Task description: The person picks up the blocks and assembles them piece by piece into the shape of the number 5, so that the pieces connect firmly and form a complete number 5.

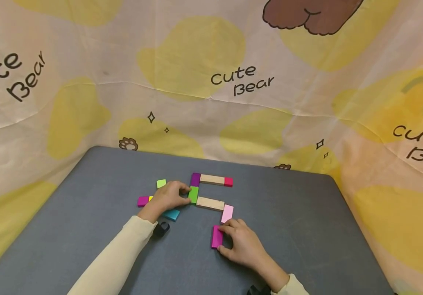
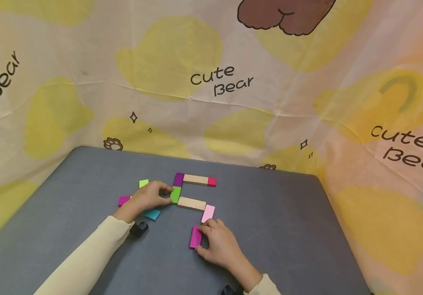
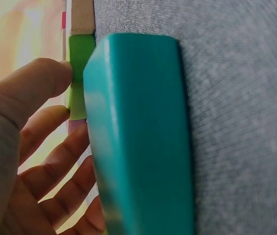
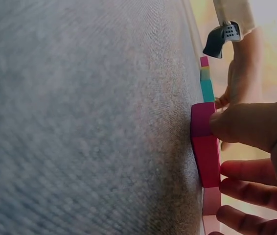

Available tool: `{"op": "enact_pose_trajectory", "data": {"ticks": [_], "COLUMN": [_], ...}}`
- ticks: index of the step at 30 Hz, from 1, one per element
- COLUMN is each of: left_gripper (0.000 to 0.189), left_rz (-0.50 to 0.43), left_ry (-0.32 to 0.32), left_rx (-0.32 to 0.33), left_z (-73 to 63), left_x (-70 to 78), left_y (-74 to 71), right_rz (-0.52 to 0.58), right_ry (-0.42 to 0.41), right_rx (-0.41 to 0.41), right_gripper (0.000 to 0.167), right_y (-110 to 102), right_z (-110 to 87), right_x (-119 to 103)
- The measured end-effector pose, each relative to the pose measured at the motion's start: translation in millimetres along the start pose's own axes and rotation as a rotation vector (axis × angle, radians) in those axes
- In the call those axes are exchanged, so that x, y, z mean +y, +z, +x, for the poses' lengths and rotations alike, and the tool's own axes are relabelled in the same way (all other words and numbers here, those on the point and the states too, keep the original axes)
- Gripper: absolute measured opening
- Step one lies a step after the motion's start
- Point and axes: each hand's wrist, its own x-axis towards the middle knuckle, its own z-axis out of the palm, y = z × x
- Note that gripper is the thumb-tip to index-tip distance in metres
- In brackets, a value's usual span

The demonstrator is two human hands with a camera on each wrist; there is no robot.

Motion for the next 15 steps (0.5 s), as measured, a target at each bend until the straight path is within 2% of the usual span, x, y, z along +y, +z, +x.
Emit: {"op": "enact_pose_trajectory", "data": {"ticks": [6,15], "left_gripper": [0.040,0.041], "left_rz": [0.001,0.037], "left_ry": [0.004,-0.004], "left_rx": [0.002,-0.008], "left_z": [0.0,2.3], "left_x": [0.9,2.2], "left_y": [0.1,-2.5], "right_rz": [0.002,0.001], "right_ry": [0.019,0.044], "right_rx": [0.024,0.000], "right_gripper": [0.045,0.045], "right_y": [-0.3,-0.1], "right_z": [2.7,5.5], "right_x": [1.1,1.7]}}
